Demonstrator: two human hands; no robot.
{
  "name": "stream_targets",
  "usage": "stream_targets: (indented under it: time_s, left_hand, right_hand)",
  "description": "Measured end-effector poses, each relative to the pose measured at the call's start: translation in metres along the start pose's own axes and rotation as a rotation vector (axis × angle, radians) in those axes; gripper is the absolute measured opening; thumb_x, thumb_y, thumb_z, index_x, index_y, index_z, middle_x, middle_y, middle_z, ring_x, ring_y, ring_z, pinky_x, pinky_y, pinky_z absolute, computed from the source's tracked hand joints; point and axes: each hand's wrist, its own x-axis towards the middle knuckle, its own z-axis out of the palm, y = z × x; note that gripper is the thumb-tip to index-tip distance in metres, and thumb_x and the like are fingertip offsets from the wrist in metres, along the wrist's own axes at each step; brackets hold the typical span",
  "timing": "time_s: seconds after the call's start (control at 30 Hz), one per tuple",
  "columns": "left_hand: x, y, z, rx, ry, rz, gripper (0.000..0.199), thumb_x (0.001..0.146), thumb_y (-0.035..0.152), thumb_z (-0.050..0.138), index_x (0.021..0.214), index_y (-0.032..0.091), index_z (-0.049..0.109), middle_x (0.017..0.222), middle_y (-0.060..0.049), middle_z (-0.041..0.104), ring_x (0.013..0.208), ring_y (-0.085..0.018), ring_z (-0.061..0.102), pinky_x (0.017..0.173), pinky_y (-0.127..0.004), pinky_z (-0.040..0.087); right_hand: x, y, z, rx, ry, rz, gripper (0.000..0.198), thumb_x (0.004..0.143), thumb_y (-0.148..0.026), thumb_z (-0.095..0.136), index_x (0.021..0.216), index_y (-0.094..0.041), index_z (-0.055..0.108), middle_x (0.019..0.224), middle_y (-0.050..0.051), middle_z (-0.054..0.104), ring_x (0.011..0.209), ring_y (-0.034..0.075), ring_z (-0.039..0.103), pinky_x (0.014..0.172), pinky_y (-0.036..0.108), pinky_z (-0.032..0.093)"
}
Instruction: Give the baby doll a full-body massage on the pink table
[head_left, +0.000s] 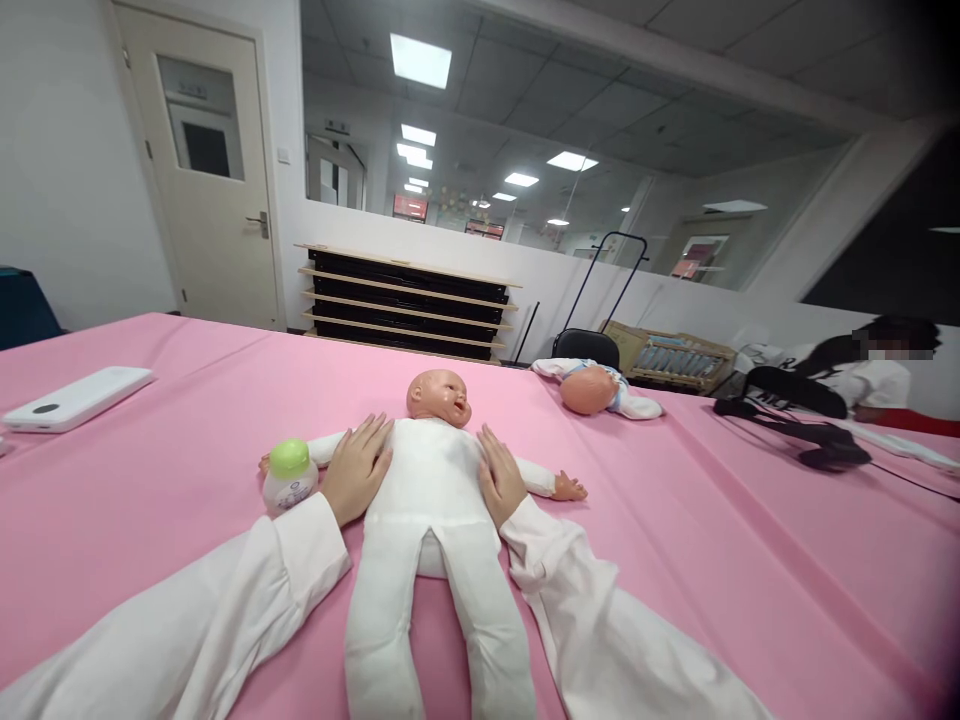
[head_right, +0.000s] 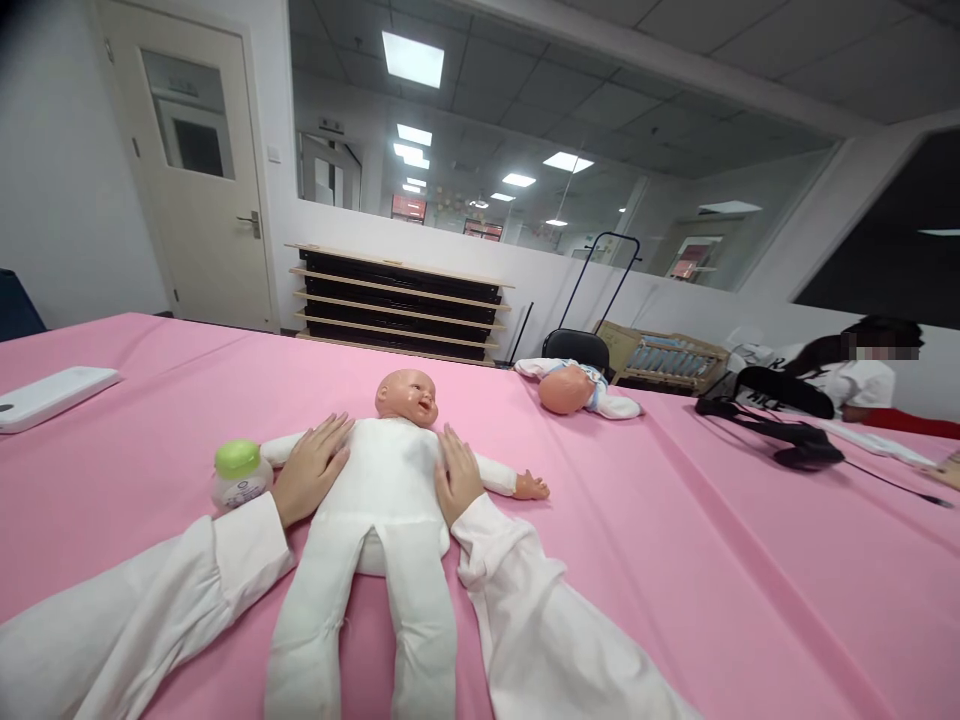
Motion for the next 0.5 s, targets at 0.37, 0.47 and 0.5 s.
stream_targets:
  time_s: [0.37, 0.47, 0.5]
  left_hand:
    - [0.000, 0.003, -0.006, 0.077, -0.115, 0.058, 0.044, 0.092, 0.032, 0.022, 0.133, 0.027, 0.037, 0.140, 0.000, 0.036, 0.129, -0.018, 0.033, 0.106, -0.047, 0.022]
    - [-0.002, 0.000, -0.007, 0.207, -0.037, -0.021, 0.042, 0.089, 0.028, 0.028, 0.127, 0.021, 0.046, 0.130, -0.004, 0.050, 0.127, -0.025, 0.034, 0.106, -0.053, 0.017]
    - [-0.002, -0.001, -0.007, 0.261, 0.000, -0.054, 0.041, 0.087, 0.027, 0.031, 0.123, 0.020, 0.049, 0.126, -0.006, 0.053, 0.127, -0.028, 0.033, 0.105, -0.056, 0.014]
  right_hand:
    - [0.003, 0.000, -0.003, 0.009, -0.227, 0.018, 0.052, 0.091, -0.034, 0.020, 0.133, -0.011, 0.037, 0.139, 0.010, 0.035, 0.130, 0.020, 0.031, 0.107, 0.043, 0.029]
    - [0.003, -0.005, -0.011, -0.247, -0.262, 0.208, 0.047, 0.091, -0.033, 0.025, 0.130, -0.014, 0.043, 0.134, 0.008, 0.043, 0.126, 0.024, 0.038, 0.105, 0.045, 0.028]
    - [0.003, -0.006, -0.013, -0.324, -0.259, 0.260, 0.046, 0.091, -0.033, 0.027, 0.128, -0.014, 0.046, 0.132, 0.008, 0.045, 0.124, 0.025, 0.039, 0.104, 0.046, 0.027]
